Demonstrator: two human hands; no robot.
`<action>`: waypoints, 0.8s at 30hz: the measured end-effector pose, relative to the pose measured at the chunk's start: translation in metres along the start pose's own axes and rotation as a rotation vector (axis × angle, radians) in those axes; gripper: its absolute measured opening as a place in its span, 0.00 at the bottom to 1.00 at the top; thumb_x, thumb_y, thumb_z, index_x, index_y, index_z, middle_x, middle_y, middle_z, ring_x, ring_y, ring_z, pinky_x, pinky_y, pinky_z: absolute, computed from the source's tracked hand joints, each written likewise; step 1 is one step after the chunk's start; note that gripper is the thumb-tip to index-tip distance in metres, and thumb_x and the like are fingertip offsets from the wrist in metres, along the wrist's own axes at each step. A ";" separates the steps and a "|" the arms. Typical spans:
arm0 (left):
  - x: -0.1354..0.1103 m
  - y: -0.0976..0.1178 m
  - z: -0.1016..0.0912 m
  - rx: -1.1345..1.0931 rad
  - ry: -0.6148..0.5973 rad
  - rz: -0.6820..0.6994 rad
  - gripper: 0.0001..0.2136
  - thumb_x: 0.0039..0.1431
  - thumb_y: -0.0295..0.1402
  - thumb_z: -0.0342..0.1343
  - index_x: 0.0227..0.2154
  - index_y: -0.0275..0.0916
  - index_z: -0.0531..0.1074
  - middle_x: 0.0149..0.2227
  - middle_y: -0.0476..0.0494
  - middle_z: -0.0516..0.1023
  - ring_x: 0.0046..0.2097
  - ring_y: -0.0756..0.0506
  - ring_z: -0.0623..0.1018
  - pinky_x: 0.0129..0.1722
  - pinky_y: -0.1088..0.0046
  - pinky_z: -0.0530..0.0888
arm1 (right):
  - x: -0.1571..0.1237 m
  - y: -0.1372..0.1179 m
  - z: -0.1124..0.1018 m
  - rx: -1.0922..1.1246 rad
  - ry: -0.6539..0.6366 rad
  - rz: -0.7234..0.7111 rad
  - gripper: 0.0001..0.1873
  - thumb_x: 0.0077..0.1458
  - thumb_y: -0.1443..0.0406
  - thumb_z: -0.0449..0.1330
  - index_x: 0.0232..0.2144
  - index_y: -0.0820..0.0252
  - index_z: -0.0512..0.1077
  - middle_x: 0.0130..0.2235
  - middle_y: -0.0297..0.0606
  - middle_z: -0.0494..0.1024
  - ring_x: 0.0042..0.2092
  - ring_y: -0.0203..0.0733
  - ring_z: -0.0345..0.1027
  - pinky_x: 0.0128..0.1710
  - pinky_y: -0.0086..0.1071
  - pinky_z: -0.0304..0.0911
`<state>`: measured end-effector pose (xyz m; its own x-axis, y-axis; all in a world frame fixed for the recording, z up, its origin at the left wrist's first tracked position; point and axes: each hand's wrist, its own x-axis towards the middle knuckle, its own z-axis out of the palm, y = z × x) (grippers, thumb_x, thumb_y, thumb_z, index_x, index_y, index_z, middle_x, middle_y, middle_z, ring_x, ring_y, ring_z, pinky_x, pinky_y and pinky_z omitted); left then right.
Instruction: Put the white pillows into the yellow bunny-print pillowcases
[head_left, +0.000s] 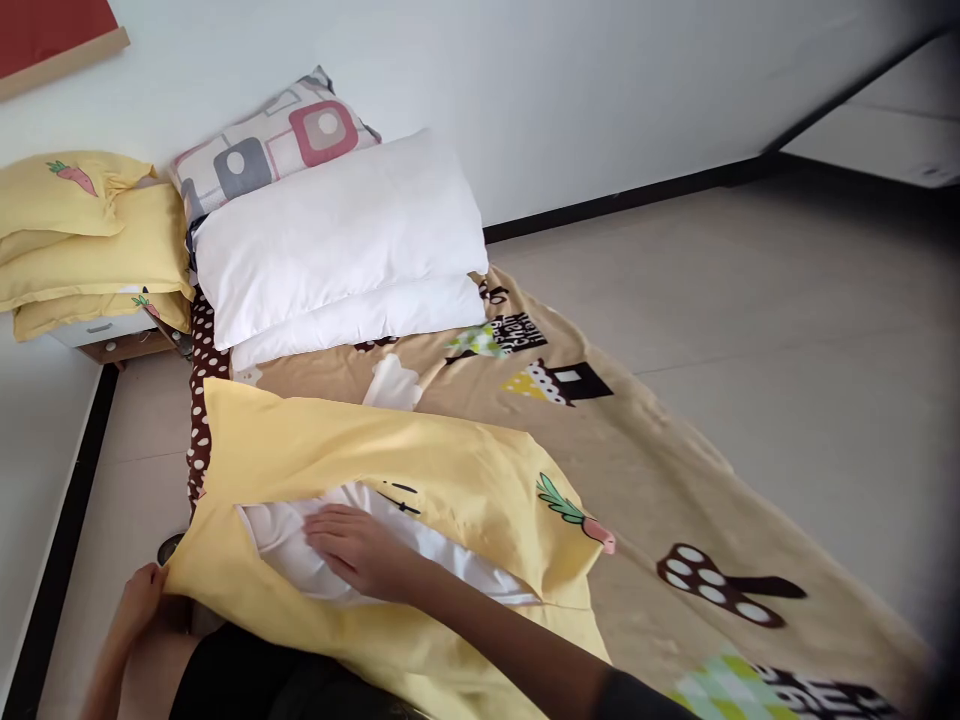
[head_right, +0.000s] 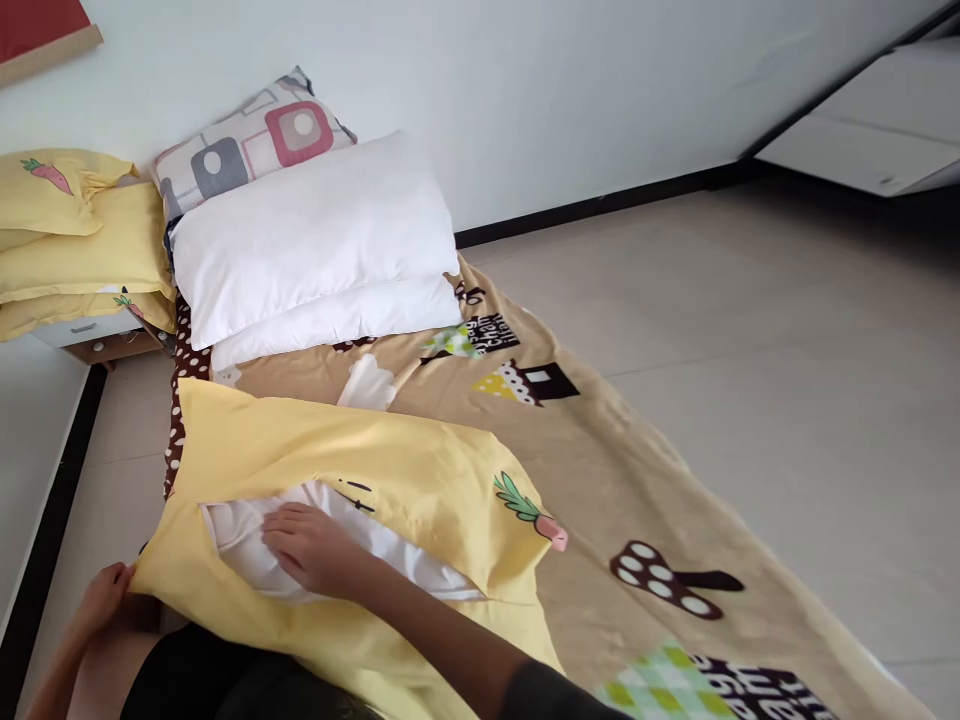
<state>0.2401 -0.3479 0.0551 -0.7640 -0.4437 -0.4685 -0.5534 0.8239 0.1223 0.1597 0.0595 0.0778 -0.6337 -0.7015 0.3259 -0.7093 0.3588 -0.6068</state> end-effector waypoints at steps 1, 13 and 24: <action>-0.001 0.001 -0.002 0.117 -0.011 -0.005 0.15 0.62 0.34 0.44 0.24 0.37 0.71 0.32 0.36 0.78 0.40 0.36 0.79 0.44 0.53 0.72 | -0.015 0.002 -0.010 -0.044 0.061 0.034 0.17 0.63 0.67 0.50 0.48 0.57 0.75 0.48 0.42 0.79 0.52 0.41 0.71 0.57 0.41 0.63; 0.022 0.106 0.030 -0.527 -0.116 0.175 0.25 0.57 0.55 0.47 0.32 0.35 0.74 0.33 0.36 0.80 0.40 0.35 0.78 0.41 0.61 0.73 | -0.099 0.034 0.000 -0.327 -0.265 0.511 0.43 0.54 0.56 0.60 0.68 0.51 0.49 0.67 0.42 0.59 0.67 0.54 0.51 0.66 0.57 0.42; 0.011 0.085 0.011 -0.119 0.102 0.080 0.19 0.63 0.41 0.44 0.43 0.32 0.72 0.40 0.29 0.78 0.46 0.31 0.77 0.49 0.54 0.68 | -0.098 0.014 -0.044 -0.372 -0.345 0.676 0.36 0.47 0.61 0.63 0.60 0.53 0.65 0.58 0.45 0.72 0.60 0.57 0.63 0.65 0.62 0.42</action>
<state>0.1886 -0.2789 0.0505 -0.8337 -0.4169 -0.3621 -0.5202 0.8130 0.2615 0.1982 0.1604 0.0687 -0.8712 -0.3902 -0.2978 -0.3055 0.9059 -0.2933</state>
